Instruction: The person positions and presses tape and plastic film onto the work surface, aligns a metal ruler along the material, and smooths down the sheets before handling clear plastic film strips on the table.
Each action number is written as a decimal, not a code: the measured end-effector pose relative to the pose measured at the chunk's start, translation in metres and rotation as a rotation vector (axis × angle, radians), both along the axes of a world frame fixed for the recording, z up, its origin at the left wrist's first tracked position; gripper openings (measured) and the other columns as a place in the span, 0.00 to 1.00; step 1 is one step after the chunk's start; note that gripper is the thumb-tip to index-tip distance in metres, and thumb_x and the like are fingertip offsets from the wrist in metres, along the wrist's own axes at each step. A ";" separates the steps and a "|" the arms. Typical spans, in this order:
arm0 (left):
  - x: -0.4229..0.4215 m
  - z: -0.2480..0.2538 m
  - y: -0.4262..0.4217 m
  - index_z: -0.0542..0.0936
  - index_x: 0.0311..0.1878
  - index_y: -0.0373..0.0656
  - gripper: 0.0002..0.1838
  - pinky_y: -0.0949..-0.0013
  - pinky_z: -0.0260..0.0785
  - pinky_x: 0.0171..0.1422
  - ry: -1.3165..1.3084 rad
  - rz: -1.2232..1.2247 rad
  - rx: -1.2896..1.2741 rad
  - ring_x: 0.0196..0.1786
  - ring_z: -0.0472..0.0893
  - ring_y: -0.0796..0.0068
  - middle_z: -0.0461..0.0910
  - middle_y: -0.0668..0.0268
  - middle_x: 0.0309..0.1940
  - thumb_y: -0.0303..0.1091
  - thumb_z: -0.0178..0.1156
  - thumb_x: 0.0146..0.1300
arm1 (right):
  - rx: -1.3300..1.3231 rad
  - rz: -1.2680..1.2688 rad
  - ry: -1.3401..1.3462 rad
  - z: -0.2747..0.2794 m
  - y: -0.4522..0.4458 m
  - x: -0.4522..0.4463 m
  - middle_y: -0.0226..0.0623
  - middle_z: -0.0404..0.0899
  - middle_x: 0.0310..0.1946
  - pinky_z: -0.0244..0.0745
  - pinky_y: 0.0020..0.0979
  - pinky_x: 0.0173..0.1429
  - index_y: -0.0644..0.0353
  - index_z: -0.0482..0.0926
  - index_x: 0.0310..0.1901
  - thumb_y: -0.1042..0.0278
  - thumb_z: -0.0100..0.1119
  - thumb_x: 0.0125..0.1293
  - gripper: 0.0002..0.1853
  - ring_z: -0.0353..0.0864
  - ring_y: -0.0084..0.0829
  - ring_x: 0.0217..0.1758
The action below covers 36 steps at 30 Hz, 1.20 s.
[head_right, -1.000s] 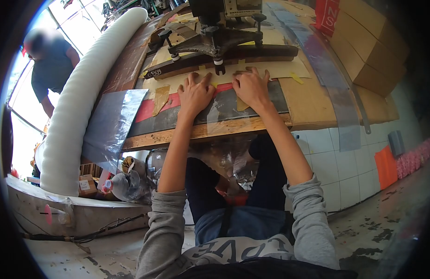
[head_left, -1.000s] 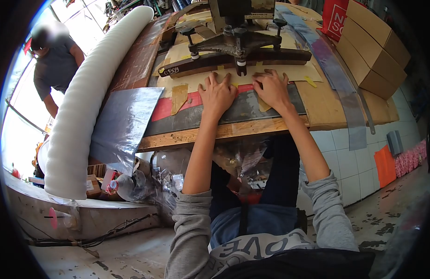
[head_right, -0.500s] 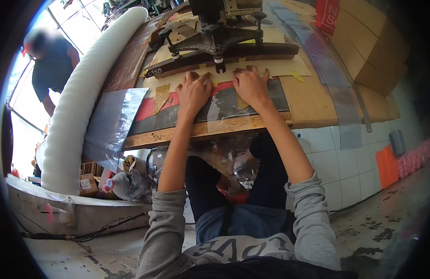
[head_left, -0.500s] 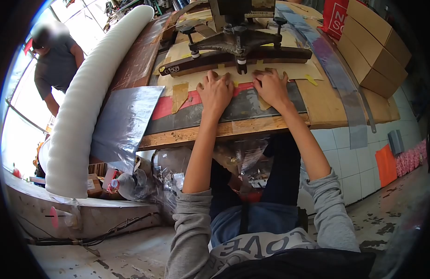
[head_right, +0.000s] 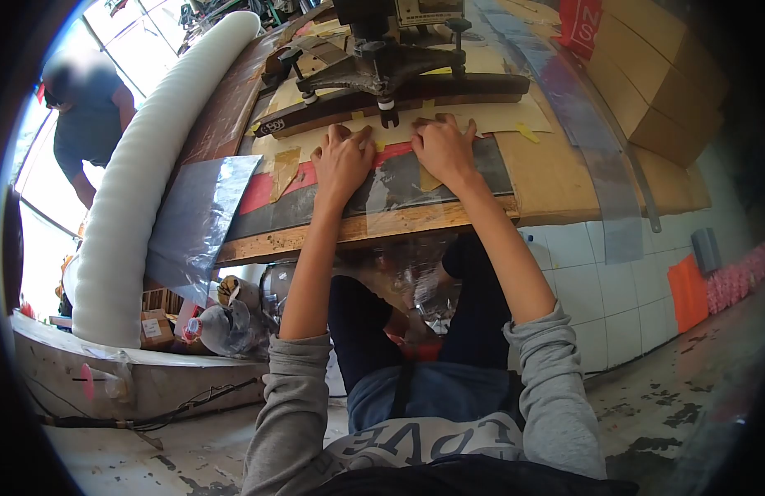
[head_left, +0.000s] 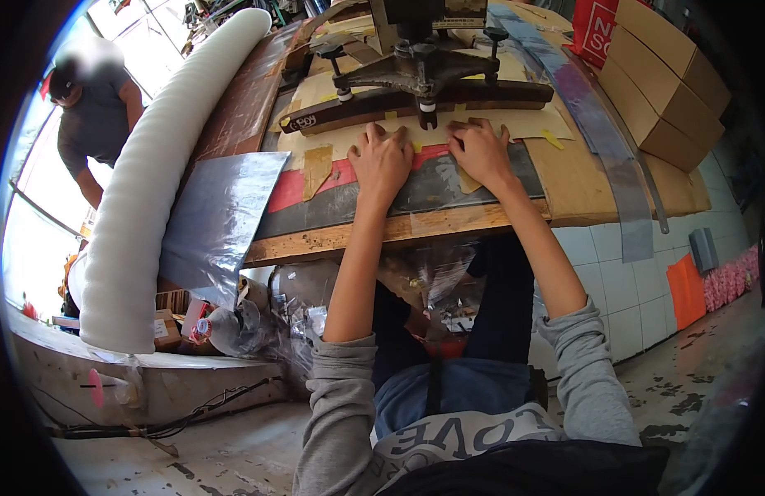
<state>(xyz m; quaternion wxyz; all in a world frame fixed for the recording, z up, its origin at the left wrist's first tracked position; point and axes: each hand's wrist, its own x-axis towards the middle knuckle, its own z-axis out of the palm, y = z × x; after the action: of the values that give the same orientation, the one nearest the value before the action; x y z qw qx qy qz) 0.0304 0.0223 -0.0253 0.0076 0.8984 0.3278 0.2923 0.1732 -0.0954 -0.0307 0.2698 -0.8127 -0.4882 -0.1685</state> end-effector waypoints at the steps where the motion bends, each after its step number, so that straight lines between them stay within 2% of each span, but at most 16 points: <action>1: 0.000 0.000 0.000 0.82 0.56 0.60 0.19 0.44 0.64 0.59 -0.001 -0.002 -0.003 0.60 0.72 0.58 0.73 0.58 0.54 0.48 0.56 0.64 | 0.004 0.005 0.004 0.000 0.000 0.000 0.31 0.84 0.45 0.51 0.71 0.65 0.51 0.85 0.45 0.59 0.57 0.63 0.13 0.74 0.37 0.60; 21: 0.000 -0.001 0.001 0.82 0.56 0.61 0.19 0.44 0.64 0.58 -0.003 -0.009 0.010 0.59 0.73 0.59 0.73 0.59 0.53 0.48 0.57 0.63 | -0.018 0.013 0.038 0.003 0.000 -0.001 0.32 0.84 0.45 0.51 0.71 0.66 0.52 0.84 0.47 0.60 0.57 0.64 0.13 0.75 0.39 0.58; 27: -0.010 0.001 -0.004 0.81 0.56 0.54 0.19 0.47 0.64 0.59 0.000 -0.024 0.033 0.56 0.76 0.59 0.75 0.60 0.52 0.47 0.57 0.64 | -0.021 0.019 0.038 0.004 -0.001 -0.002 0.32 0.83 0.46 0.51 0.71 0.66 0.53 0.84 0.47 0.60 0.55 0.65 0.13 0.74 0.39 0.58; 30: -0.031 -0.006 -0.018 0.78 0.56 0.46 0.21 0.49 0.63 0.60 -0.116 -0.131 0.021 0.56 0.75 0.59 0.75 0.57 0.51 0.46 0.58 0.64 | -0.029 0.024 0.065 0.006 -0.002 -0.002 0.33 0.83 0.49 0.51 0.72 0.66 0.53 0.83 0.47 0.61 0.55 0.66 0.13 0.73 0.40 0.61; 33: -0.062 0.002 -0.045 0.77 0.57 0.43 0.22 0.54 0.63 0.63 -0.156 -0.292 -0.069 0.57 0.75 0.59 0.76 0.58 0.53 0.46 0.58 0.65 | -0.017 0.051 0.069 0.005 -0.005 -0.002 0.34 0.81 0.52 0.52 0.72 0.65 0.54 0.83 0.48 0.61 0.53 0.67 0.14 0.71 0.41 0.64; 36: -0.082 0.005 -0.053 0.75 0.62 0.47 0.23 0.55 0.63 0.66 -0.094 -0.403 -0.071 0.60 0.75 0.59 0.74 0.62 0.60 0.46 0.57 0.67 | 0.081 0.116 0.056 0.006 -0.020 0.000 0.36 0.80 0.54 0.55 0.66 0.67 0.57 0.82 0.49 0.62 0.52 0.68 0.14 0.71 0.41 0.66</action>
<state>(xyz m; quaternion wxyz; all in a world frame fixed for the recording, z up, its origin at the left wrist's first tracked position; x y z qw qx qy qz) -0.0515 -0.0310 -0.0207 0.1127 0.9303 0.1509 0.3147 0.1729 -0.1154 -0.0252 0.3255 -0.7757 -0.5196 -0.1494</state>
